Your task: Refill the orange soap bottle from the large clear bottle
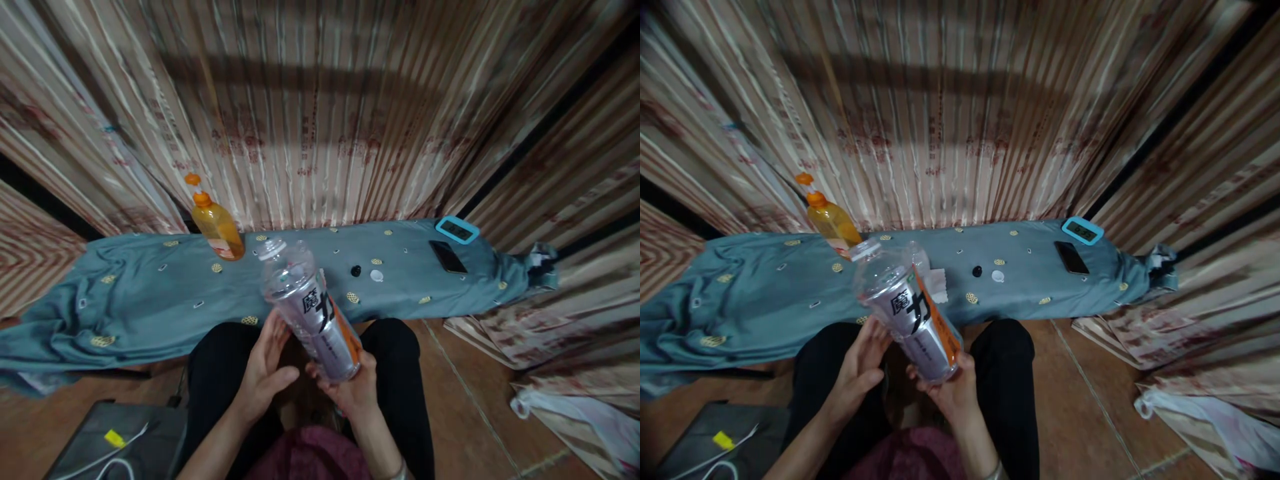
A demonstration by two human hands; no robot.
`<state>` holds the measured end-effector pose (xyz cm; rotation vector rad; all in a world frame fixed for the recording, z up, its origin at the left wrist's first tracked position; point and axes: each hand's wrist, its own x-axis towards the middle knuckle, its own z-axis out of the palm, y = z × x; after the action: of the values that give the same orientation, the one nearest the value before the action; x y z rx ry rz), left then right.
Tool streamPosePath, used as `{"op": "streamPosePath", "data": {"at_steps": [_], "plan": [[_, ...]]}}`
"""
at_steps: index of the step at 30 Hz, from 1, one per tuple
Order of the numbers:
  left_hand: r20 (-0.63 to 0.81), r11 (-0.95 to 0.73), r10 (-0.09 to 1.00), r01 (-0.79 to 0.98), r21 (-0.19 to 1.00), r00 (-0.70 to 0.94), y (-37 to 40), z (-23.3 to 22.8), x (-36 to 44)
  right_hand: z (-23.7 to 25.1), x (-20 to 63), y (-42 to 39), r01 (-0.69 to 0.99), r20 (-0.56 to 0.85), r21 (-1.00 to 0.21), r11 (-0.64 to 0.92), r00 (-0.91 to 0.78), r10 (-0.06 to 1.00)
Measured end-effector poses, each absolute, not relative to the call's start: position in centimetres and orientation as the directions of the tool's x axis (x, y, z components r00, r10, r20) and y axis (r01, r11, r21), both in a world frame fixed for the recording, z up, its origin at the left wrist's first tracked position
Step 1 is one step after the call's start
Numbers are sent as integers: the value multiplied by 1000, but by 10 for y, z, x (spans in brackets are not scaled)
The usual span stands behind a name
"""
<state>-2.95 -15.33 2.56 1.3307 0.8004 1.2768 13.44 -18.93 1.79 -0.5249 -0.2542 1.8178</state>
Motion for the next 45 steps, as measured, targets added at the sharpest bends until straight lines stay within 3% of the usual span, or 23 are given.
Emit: {"op": "streamPosePath", "data": {"at_steps": [9, 14, 19, 25, 32, 40, 45], "plan": [[-5, 13, 999, -241, 970, 34, -146, 47, -42, -2, 97, -161, -807, 22, -490, -330, -390, 921], [-60, 2, 974, -259, 966, -217, -132, 42, -51, -14, 83, -146, -754, 40, -552, -356, -450, 892], [-70, -22, 952, -295, 955, -298, -110, 45, -65, -20, 70, -129, -700, -36, -595, -394, -466, 884], [68, -135, 905, -132, 982, -419, -65, 46, -84, -26, 87, -141, -561, -195, -739, -373, -352, 915], [149, -66, 881, 194, 979, -449, -9, 26, -99, -43, 138, -168, -299, -264, -896, -327, -233, 936], [192, -55, 888, 317, 947, -418, 4, 9, -99, -55, 195, -152, 38, -147, -988, -148, 7, 989], [219, -63, 891, 370, 927, -397, 1, -1, -102, -43, 231, -102, 386, -12, -918, -92, 205, 979]]}}
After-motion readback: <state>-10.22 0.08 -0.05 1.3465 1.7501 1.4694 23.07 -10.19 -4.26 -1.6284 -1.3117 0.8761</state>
